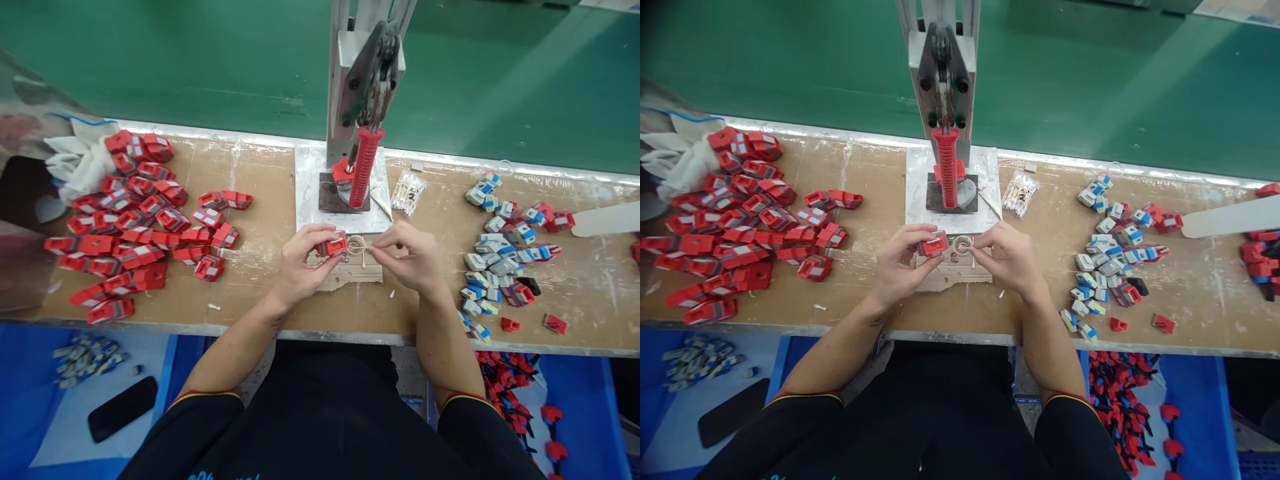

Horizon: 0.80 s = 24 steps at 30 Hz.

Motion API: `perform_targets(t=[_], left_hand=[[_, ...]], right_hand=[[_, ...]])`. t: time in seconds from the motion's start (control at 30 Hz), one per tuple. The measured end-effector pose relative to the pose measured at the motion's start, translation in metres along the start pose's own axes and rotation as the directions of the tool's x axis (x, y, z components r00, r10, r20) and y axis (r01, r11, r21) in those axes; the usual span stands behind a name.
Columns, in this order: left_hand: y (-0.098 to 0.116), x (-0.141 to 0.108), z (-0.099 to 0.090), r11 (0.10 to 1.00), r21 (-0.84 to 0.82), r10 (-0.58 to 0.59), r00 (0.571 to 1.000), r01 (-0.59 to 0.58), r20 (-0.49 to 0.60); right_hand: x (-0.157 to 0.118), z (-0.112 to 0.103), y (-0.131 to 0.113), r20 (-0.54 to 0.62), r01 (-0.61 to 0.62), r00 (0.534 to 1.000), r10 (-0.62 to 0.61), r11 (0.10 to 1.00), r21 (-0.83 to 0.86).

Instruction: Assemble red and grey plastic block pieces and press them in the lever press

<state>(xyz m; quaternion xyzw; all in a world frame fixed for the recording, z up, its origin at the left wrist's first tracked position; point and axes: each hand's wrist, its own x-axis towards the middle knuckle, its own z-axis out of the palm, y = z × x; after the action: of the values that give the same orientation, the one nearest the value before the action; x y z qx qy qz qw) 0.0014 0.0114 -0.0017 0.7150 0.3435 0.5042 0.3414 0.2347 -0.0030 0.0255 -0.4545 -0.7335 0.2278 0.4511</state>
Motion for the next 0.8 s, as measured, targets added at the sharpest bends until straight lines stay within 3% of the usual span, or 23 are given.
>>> perform_targets(t=[0.1,0.17,0.37,0.8], left_hand=[[0.003,0.002,0.001,0.998,0.044,0.043,0.999,-0.043,0.008],[0.004,0.003,0.001,0.994,0.075,0.075,0.997,-0.076,0.015],[0.006,0.003,0.001,0.988,0.115,0.102,0.994,-0.107,0.045],[0.006,0.002,0.0,0.99,0.099,0.092,0.995,-0.096,0.041]], right_hand=[[-0.001,-0.002,-0.011,-0.233,0.029,0.972,0.023,0.976,0.216],[0.0,0.003,-0.017,-0.276,0.061,0.961,0.032,0.944,0.324],[0.003,0.017,-0.019,-0.198,0.064,0.98,0.022,0.907,0.416],[0.002,0.017,-0.017,-0.171,0.033,0.985,0.036,0.921,0.387]])
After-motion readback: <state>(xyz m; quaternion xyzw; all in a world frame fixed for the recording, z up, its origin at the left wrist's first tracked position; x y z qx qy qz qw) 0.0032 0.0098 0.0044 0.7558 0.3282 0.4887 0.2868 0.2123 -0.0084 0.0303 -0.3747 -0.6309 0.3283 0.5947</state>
